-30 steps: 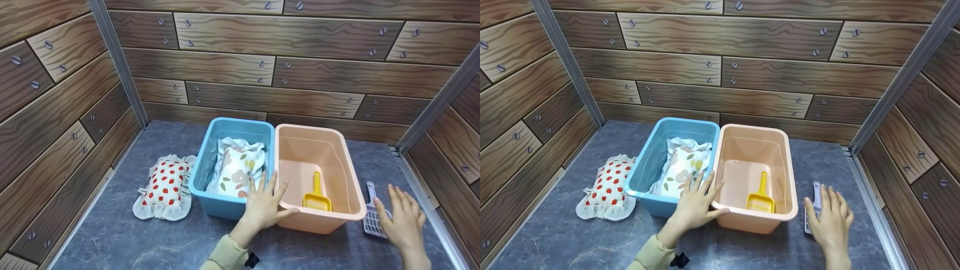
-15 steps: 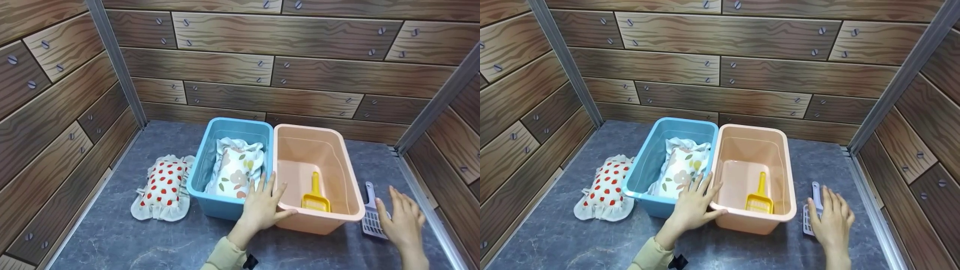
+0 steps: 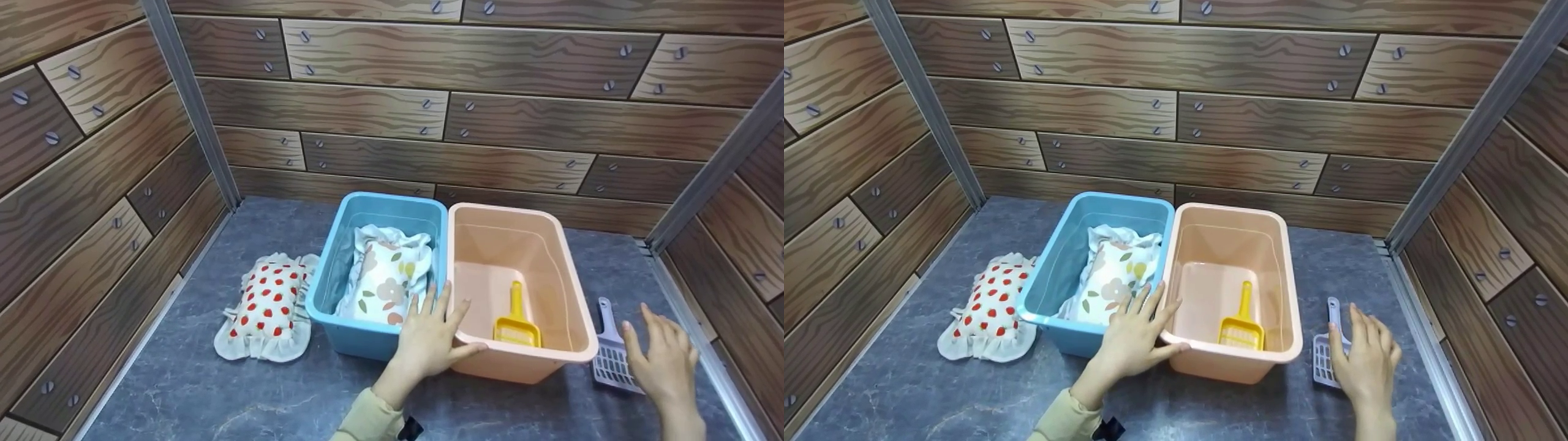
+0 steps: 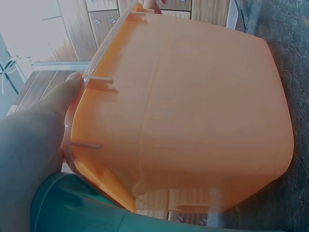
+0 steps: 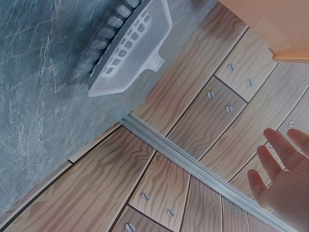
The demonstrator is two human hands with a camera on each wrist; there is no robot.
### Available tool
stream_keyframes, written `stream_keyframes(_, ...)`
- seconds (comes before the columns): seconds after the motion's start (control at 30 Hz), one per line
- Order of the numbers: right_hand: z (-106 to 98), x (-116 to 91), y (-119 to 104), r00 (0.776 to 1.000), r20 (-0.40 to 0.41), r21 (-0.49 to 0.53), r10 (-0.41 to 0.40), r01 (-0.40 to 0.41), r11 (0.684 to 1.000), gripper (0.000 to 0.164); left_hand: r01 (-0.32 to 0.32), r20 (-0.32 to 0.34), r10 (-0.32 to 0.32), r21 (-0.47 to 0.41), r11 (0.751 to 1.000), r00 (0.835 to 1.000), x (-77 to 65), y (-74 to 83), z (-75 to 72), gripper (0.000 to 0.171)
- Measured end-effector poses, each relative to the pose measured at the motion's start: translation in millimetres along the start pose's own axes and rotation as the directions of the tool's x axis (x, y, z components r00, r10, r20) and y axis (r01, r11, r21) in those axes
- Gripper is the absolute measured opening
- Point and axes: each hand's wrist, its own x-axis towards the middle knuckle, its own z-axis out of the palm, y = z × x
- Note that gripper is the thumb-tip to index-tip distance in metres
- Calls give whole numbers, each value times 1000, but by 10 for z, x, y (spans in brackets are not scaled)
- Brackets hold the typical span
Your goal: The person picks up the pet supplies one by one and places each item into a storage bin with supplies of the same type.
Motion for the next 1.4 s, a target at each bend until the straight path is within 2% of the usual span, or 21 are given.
stream_keyframes(0.33,61,55,77,999,-9,3,-40,40,999,53,-13,-42,14,17,1000,999,-10,-9,10,83)
stream_keyframes(0.7,152,140,220,998,-16,19,-57,57,998,50,-7,-20,8,11,1000,1000,7,-14,-8,84)
stream_keyframes(1.03,225,161,349,1000,-20,7,0,0,1000,51,-10,-13,10,-8,1000,1000,-1,-6,-9,84)
stream_keyframes(1.2,242,183,386,1000,-2,16,-13,13,1000,52,-6,-38,6,16,1000,999,-9,0,2,83)
stream_keyframes(1.4,270,232,409,1000,20,27,-24,23,999,54,-6,-34,7,15,1000,999,-14,1,-9,84)
